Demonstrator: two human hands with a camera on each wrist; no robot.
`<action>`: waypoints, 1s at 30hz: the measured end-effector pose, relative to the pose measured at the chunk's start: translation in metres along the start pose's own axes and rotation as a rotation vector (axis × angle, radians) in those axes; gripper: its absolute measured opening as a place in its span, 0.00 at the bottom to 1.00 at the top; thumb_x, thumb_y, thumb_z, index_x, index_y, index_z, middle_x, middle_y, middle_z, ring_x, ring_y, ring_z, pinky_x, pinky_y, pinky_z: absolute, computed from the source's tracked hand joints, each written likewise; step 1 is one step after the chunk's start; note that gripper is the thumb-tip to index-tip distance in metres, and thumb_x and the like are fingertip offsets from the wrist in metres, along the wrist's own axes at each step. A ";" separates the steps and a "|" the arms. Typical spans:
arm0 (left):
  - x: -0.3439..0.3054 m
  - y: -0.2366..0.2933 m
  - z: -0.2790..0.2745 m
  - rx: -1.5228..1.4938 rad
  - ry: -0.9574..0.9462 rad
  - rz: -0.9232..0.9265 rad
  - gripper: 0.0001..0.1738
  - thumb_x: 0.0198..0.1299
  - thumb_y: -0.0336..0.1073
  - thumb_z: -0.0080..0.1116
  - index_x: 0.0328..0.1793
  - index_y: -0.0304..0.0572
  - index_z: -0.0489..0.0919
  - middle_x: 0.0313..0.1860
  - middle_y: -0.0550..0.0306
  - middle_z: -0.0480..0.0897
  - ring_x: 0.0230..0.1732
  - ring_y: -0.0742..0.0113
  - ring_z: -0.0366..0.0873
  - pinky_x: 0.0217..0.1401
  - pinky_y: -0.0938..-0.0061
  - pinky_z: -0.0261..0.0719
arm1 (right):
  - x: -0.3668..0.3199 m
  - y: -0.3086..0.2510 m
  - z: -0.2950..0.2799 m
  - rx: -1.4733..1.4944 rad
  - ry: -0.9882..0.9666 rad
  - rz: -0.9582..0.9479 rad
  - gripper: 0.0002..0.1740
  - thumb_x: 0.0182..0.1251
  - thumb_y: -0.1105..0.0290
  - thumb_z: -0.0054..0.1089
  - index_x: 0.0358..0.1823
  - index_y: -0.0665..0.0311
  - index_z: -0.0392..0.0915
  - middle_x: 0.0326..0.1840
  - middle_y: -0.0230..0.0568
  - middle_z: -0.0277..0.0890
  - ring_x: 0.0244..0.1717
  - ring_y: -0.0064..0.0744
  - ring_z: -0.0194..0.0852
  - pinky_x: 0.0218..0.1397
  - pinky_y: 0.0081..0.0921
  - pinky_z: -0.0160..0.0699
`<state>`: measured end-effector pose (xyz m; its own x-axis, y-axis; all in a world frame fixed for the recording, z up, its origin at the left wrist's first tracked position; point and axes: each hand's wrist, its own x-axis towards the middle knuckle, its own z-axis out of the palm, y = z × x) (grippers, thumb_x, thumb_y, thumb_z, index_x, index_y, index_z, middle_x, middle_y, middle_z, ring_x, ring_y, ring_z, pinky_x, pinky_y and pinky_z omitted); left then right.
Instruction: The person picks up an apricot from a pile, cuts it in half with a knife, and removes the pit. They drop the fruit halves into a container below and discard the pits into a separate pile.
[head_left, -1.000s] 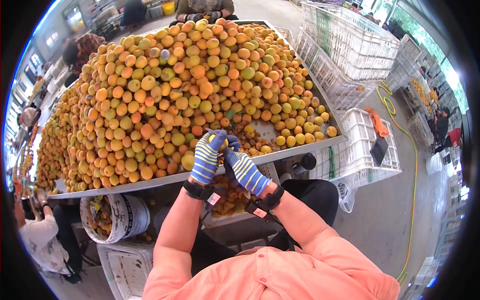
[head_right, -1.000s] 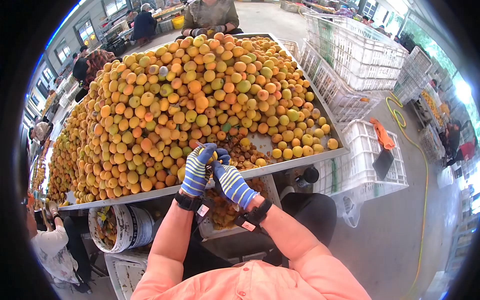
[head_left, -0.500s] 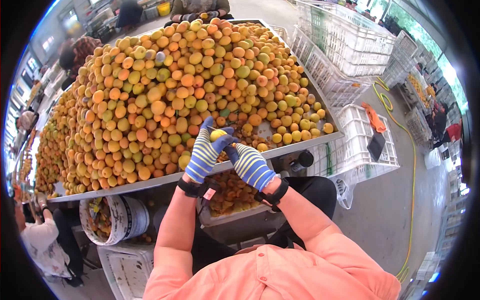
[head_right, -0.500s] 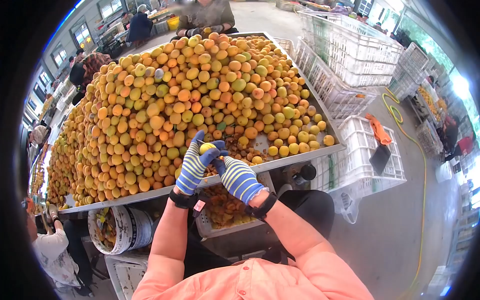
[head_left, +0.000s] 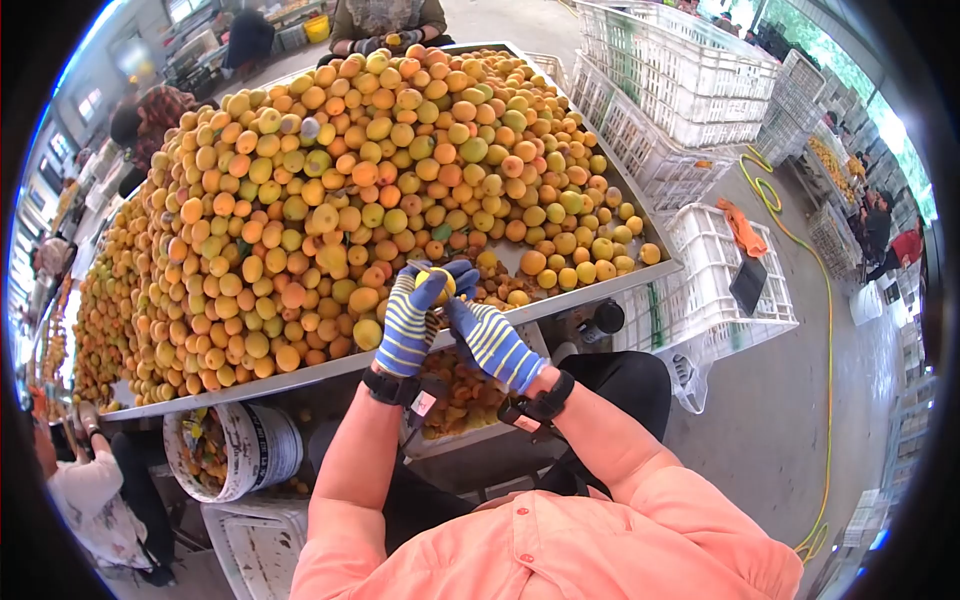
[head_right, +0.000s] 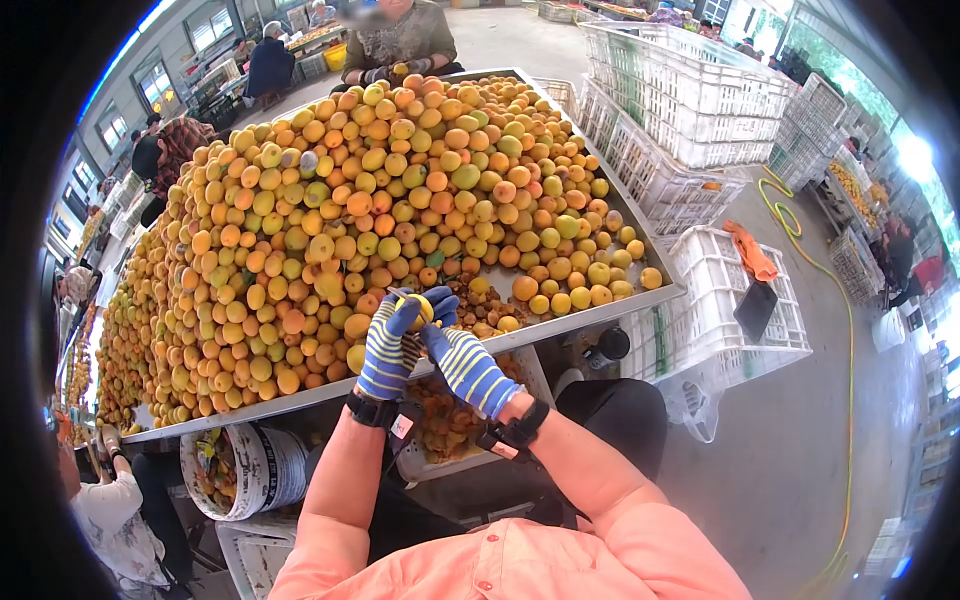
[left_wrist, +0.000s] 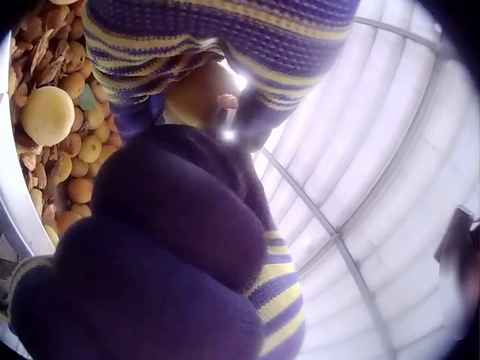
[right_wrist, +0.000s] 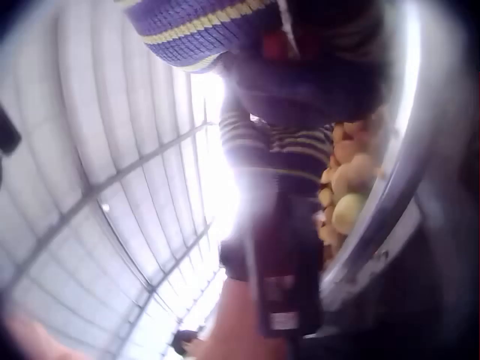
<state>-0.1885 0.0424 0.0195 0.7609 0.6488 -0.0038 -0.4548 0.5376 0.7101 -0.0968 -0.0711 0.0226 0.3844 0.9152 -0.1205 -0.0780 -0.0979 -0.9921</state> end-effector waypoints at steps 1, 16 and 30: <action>0.001 -0.001 -0.001 -0.048 -0.012 -0.010 0.36 0.58 0.47 0.66 0.62 0.27 0.65 0.58 0.35 0.75 0.59 0.44 0.76 0.64 0.55 0.75 | 0.005 0.018 -0.001 -0.198 0.112 -0.188 0.19 0.71 0.54 0.52 0.31 0.64 0.74 0.19 0.42 0.71 0.21 0.38 0.71 0.26 0.31 0.67; 0.005 -0.048 -0.032 0.113 0.175 -0.068 0.31 0.64 0.63 0.49 0.46 0.38 0.77 0.40 0.57 0.81 0.42 0.69 0.79 0.51 0.73 0.79 | 0.019 -0.005 0.003 -0.314 0.361 -0.469 0.18 0.64 0.57 0.62 0.34 0.67 0.74 0.19 0.44 0.73 0.20 0.39 0.73 0.25 0.32 0.72; -0.004 -0.052 0.003 0.006 0.258 -0.377 0.24 0.69 0.58 0.45 0.48 0.45 0.77 0.35 0.59 0.81 0.29 0.72 0.78 0.28 0.81 0.76 | 0.010 -0.017 -0.039 -0.807 0.144 -0.715 0.22 0.55 0.53 0.68 0.42 0.60 0.74 0.18 0.41 0.73 0.20 0.48 0.77 0.22 0.34 0.72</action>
<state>-0.1661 0.0101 -0.0155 0.7322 0.5217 -0.4378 -0.1648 0.7594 0.6294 -0.0558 -0.0759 0.0374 0.2089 0.8133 0.5431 0.8136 0.1637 -0.5580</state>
